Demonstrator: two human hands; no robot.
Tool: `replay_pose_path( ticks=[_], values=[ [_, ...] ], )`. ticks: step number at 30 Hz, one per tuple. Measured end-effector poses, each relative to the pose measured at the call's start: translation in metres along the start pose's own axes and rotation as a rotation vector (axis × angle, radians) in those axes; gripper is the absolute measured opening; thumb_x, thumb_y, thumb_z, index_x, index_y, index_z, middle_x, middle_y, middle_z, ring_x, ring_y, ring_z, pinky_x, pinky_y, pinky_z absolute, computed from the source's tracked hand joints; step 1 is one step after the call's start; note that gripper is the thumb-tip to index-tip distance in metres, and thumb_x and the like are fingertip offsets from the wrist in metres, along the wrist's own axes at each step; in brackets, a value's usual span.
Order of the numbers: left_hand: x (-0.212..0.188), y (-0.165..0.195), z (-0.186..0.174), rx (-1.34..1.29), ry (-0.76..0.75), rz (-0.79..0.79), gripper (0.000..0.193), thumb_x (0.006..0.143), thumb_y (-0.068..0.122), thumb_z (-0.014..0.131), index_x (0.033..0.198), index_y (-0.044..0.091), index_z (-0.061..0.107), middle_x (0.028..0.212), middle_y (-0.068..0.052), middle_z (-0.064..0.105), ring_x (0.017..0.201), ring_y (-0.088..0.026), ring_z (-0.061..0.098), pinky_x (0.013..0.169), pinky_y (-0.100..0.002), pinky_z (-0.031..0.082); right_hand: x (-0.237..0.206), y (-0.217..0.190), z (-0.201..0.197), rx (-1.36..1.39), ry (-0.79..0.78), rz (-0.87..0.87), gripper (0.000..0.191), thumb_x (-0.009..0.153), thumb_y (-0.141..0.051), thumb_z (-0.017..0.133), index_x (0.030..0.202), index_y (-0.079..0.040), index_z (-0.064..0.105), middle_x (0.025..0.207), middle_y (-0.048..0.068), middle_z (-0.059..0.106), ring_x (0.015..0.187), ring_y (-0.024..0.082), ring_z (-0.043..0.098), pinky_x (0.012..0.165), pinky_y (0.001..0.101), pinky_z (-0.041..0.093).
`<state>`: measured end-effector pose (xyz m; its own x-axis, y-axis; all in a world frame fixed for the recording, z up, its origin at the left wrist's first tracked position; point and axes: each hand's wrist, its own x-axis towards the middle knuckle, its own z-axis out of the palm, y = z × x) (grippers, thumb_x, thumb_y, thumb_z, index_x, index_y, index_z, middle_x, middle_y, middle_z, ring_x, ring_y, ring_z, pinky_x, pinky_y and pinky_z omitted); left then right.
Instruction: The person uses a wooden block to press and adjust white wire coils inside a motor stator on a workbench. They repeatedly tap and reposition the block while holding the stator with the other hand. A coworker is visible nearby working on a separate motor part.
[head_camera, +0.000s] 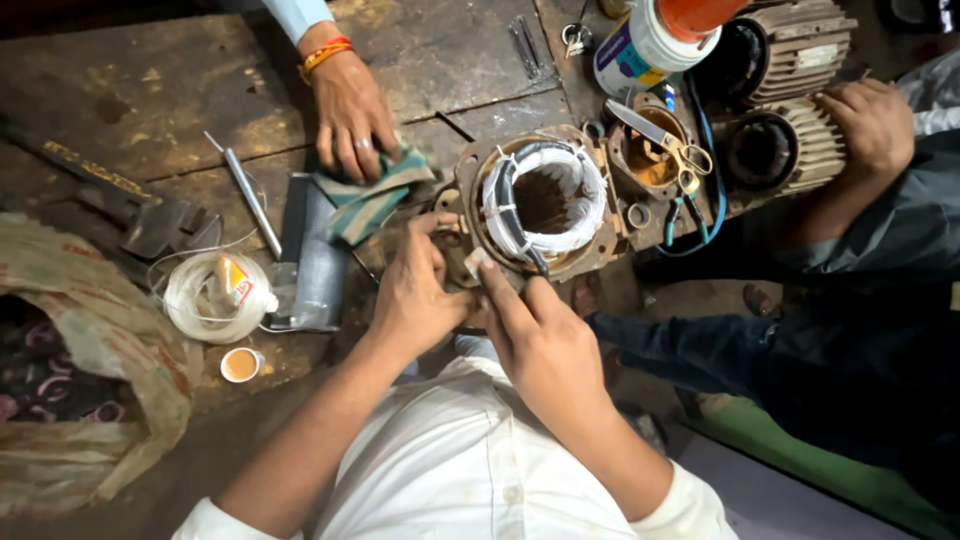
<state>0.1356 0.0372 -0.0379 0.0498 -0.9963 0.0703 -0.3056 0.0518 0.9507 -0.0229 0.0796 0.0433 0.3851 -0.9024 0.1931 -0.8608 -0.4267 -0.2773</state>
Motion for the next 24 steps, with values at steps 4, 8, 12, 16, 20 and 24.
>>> replay_pose_path(
  ticks=[4,8,12,16,20,24],
  values=[
    [0.0001,-0.0025,-0.0009,0.024,0.036,0.08,0.082,0.067,0.014,0.088,0.137,0.006,0.045,0.086,-0.005,0.05,0.067,-0.018,0.054,0.061,-0.034,0.049,0.0003,-0.0035,-0.0019,-0.033,0.013,0.019,0.044,0.092,-0.017,0.071,0.135,-0.011,0.066,0.081,0.01,0.054,0.064,0.028,0.062,0.056,0.0402,0.051],
    [-0.0018,-0.003,-0.0017,0.056,0.048,0.119,0.087,0.063,0.018,0.094,0.135,0.005,0.046,0.086,-0.006,0.054,0.073,-0.02,0.055,0.066,-0.037,0.049,0.0023,-0.0052,-0.002,-0.019,0.016,0.0,0.043,0.094,-0.017,0.072,0.136,-0.011,0.066,0.082,0.011,0.054,0.064,0.03,0.061,0.057,0.0413,0.05],
    [-0.001,-0.0011,-0.0036,0.026,0.015,0.062,0.085,0.063,0.015,0.091,0.136,0.006,0.047,0.085,-0.009,0.054,0.07,-0.022,0.055,0.066,-0.036,0.05,0.0032,-0.0032,-0.0016,-0.04,0.012,0.032,0.044,0.091,-0.019,0.073,0.135,-0.016,0.067,0.078,0.01,0.053,0.061,0.029,0.061,0.055,0.0418,0.05],
    [-0.002,0.0014,-0.0042,0.07,0.028,0.087,0.088,0.06,0.016,0.092,0.134,0.005,0.047,0.088,-0.009,0.057,0.075,-0.023,0.057,0.069,-0.037,0.051,0.0011,-0.0026,-0.0019,-0.031,-0.004,0.007,0.047,0.091,-0.019,0.072,0.137,-0.014,0.065,0.084,0.011,0.054,0.063,0.03,0.061,0.056,0.0416,0.05],
    [-0.0024,0.0021,-0.0037,0.045,-0.015,-0.022,0.085,0.062,0.013,0.085,0.138,0.007,0.047,0.086,-0.01,0.053,0.071,-0.024,0.057,0.069,-0.037,0.053,0.0022,-0.0058,-0.0017,-0.058,0.05,0.016,0.044,0.093,-0.019,0.072,0.136,-0.016,0.065,0.083,0.008,0.055,0.064,0.027,0.063,0.055,0.0399,0.051],
    [-0.0022,0.0014,-0.0046,0.1,0.035,0.063,0.084,0.066,0.019,0.091,0.137,0.007,0.047,0.087,-0.01,0.059,0.079,-0.025,0.06,0.075,-0.041,0.052,0.0066,-0.009,-0.0021,-0.054,0.028,-0.013,0.046,0.092,-0.019,0.072,0.138,-0.015,0.064,0.085,0.01,0.056,0.066,0.029,0.063,0.058,0.04,0.052]
  ],
)
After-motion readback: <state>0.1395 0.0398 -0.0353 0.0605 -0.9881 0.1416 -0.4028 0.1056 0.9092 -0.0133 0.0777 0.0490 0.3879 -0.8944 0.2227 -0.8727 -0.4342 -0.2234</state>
